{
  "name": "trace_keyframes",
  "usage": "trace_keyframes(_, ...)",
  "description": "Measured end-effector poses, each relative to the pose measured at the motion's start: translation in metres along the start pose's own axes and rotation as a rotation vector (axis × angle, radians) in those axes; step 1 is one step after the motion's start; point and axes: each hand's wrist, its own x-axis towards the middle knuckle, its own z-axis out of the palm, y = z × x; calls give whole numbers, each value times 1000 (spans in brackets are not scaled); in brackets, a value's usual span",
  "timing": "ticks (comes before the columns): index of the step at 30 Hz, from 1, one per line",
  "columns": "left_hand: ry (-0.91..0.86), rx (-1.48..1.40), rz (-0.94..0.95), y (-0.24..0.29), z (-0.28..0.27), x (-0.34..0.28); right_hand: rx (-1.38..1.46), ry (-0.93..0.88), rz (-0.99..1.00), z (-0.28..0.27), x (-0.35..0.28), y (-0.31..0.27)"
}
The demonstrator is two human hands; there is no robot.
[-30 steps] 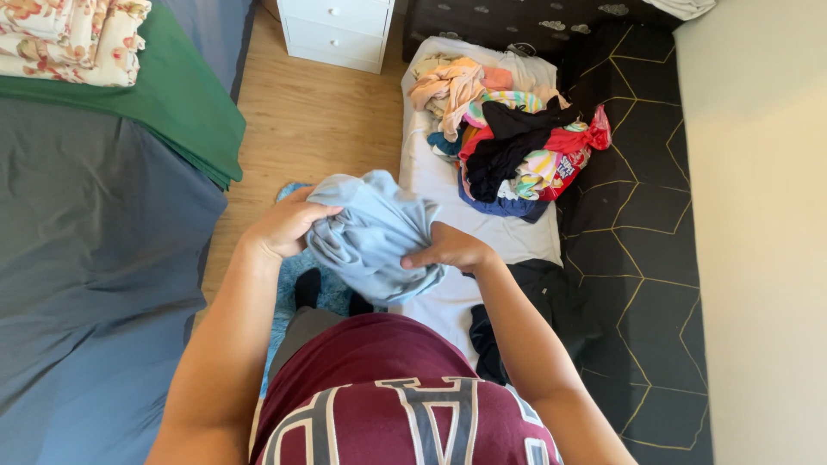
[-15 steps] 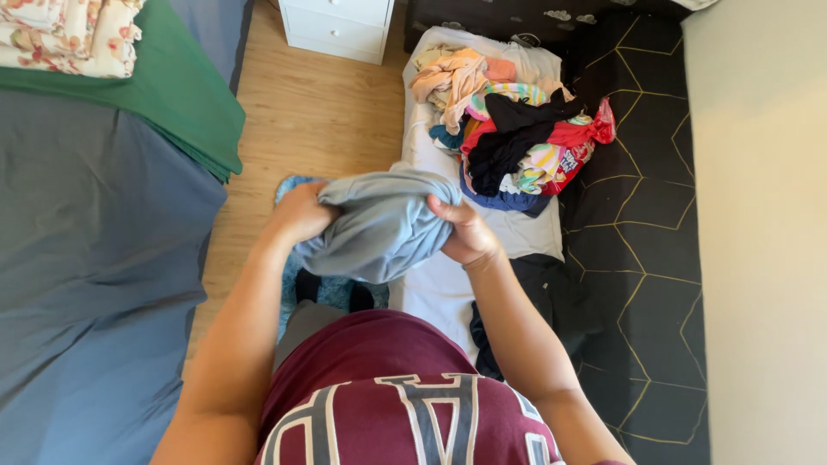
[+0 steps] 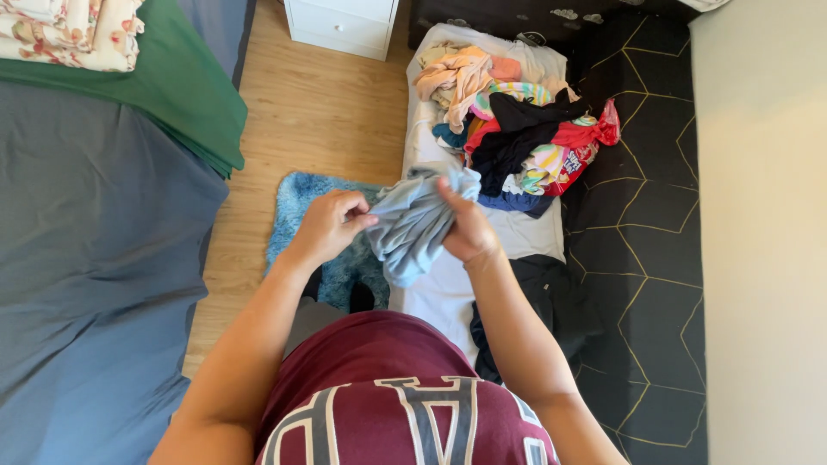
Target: The person sits on a bed and folds several t-shirts one by one. They pick up a maroon t-shirt, unfold it, fold it neatly, and place it on a stack. They repeat this process with a light blue t-shirt and a peach-colored t-shirt, smoothing each garment before folding.
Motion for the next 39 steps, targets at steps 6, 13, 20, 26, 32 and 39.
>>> trace_keyframes(6,-330,295,-297,-83,-2,-40,364,35,-246,-30,-16,-54)
trace_keyframes(13,-85,43,-209,-26,8,5,392,-110,-140,-27,-6,-28)
trace_keyframes(20,-233,-721,-269,-5,44,21,68,-240,-16,-28,-8,14)
trace_keyframes(26,-144,-508,-254,31,-23,22,-926,13,150,-62,-3,6)
trace_keyframes(32,-575,-69,-160,70,-60,40,-1700,-212,-216,7,-10,-30)
trace_keyframes(39,-562,-2,-277,24,-102,18,-407,-705,-468,54,26,-3)
